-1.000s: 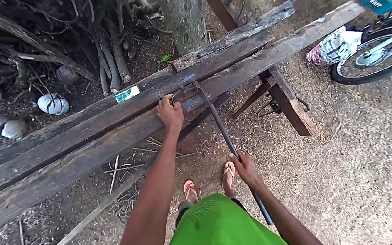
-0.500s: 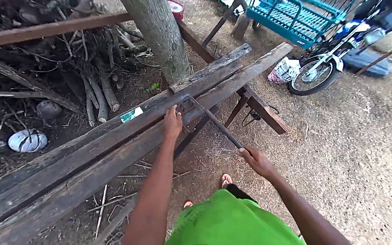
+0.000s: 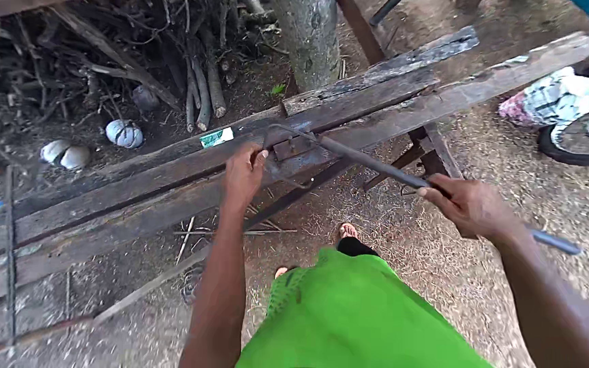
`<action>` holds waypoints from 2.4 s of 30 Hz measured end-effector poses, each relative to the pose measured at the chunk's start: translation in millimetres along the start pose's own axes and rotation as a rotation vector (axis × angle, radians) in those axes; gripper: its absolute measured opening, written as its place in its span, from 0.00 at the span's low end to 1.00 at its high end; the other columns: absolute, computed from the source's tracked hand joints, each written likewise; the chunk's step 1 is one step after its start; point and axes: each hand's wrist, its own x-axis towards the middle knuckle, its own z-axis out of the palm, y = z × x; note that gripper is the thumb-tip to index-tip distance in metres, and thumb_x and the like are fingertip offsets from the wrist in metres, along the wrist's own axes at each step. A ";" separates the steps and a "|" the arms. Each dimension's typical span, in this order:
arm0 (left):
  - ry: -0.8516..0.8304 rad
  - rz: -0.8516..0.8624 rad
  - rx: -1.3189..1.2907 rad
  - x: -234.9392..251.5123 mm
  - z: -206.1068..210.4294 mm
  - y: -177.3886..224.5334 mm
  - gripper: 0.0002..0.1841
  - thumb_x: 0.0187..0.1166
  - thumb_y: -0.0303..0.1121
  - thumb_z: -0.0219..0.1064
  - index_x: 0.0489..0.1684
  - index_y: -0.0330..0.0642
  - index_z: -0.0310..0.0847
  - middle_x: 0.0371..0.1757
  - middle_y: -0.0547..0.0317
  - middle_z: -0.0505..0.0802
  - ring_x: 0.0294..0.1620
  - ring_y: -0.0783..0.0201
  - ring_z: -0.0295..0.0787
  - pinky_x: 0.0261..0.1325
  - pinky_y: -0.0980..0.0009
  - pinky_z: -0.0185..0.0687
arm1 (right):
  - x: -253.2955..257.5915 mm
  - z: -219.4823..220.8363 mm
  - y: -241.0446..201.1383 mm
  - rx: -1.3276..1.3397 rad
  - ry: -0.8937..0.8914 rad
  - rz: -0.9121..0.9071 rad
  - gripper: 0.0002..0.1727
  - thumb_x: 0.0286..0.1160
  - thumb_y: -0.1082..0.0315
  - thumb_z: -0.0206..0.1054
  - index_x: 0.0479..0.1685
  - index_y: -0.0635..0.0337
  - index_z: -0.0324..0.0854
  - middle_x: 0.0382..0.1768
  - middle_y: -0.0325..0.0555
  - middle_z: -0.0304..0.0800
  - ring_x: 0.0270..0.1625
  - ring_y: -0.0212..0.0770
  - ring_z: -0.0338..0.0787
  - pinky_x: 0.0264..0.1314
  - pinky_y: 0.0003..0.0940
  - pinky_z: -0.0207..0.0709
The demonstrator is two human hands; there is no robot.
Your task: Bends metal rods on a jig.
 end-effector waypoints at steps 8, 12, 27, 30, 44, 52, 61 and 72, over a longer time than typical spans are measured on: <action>0.134 -0.380 0.208 -49.1 91.4 31.7 0.16 0.90 0.40 0.59 0.55 0.35 0.84 0.45 0.38 0.93 0.44 0.38 0.92 0.49 0.34 0.85 | 155.7 -35.9 100.1 -0.310 -0.151 -0.307 0.27 0.88 0.40 0.54 0.49 0.56 0.85 0.36 0.57 0.92 0.34 0.67 0.91 0.29 0.68 0.77; 0.204 -0.499 0.209 -48.4 105.2 43.0 0.18 0.90 0.40 0.58 0.69 0.41 0.77 0.40 0.38 0.93 0.38 0.37 0.92 0.42 0.34 0.85 | 213.6 -26.7 118.4 -0.296 -0.138 -0.406 0.29 0.89 0.39 0.52 0.55 0.55 0.86 0.46 0.59 0.93 0.42 0.69 0.93 0.36 0.71 0.78; 0.112 -0.505 0.105 -29.3 93.4 13.1 0.22 0.88 0.31 0.57 0.81 0.48 0.78 0.50 0.36 0.94 0.47 0.38 0.93 0.57 0.36 0.83 | 259.8 17.2 161.3 -0.158 -0.290 -0.345 0.24 0.86 0.43 0.61 0.59 0.54 0.85 0.44 0.61 0.92 0.43 0.70 0.92 0.39 0.76 0.78; 0.177 -0.500 0.108 -28.3 97.4 12.1 0.21 0.87 0.30 0.59 0.78 0.48 0.81 0.42 0.38 0.94 0.40 0.41 0.92 0.52 0.38 0.83 | 249.7 17.3 161.5 -0.142 -0.282 -0.320 0.24 0.86 0.44 0.62 0.61 0.53 0.85 0.42 0.61 0.92 0.42 0.70 0.92 0.39 0.75 0.78; 0.355 -0.639 -0.137 -44.5 114.0 30.2 0.19 0.91 0.35 0.57 0.77 0.44 0.79 0.54 0.41 0.93 0.46 0.47 0.92 0.53 0.45 0.85 | 235.5 14.5 160.8 -0.067 -0.194 -0.291 0.24 0.85 0.42 0.62 0.57 0.53 0.88 0.39 0.59 0.94 0.41 0.68 0.92 0.38 0.75 0.77; 0.826 -0.581 -0.764 -17.0 81.6 75.6 0.15 0.94 0.38 0.53 0.66 0.44 0.82 0.42 0.64 0.86 0.31 0.73 0.81 0.38 0.76 0.82 | 204.9 -6.9 139.2 0.057 -0.163 -0.239 0.27 0.83 0.40 0.61 0.53 0.56 0.89 0.31 0.57 0.90 0.33 0.64 0.89 0.33 0.72 0.76; 0.876 -0.328 -1.264 50.0 65.4 107.2 0.21 0.97 0.46 0.37 0.59 0.50 0.78 0.22 0.73 0.76 0.19 0.75 0.74 0.27 0.79 0.78 | 121.4 6.7 92.6 0.742 -0.375 0.007 0.26 0.90 0.45 0.52 0.53 0.59 0.83 0.24 0.35 0.80 0.22 0.29 0.76 0.25 0.29 0.73; 0.805 -0.187 -1.524 122.4 31.1 143.6 0.21 0.98 0.45 0.35 0.35 0.55 0.69 0.11 0.78 0.63 0.05 0.82 0.51 0.09 0.86 0.49 | 76.1 -16.6 45.0 1.502 -0.672 0.122 0.20 0.90 0.43 0.52 0.42 0.50 0.73 0.16 0.28 0.65 0.11 0.23 0.65 0.11 0.18 0.64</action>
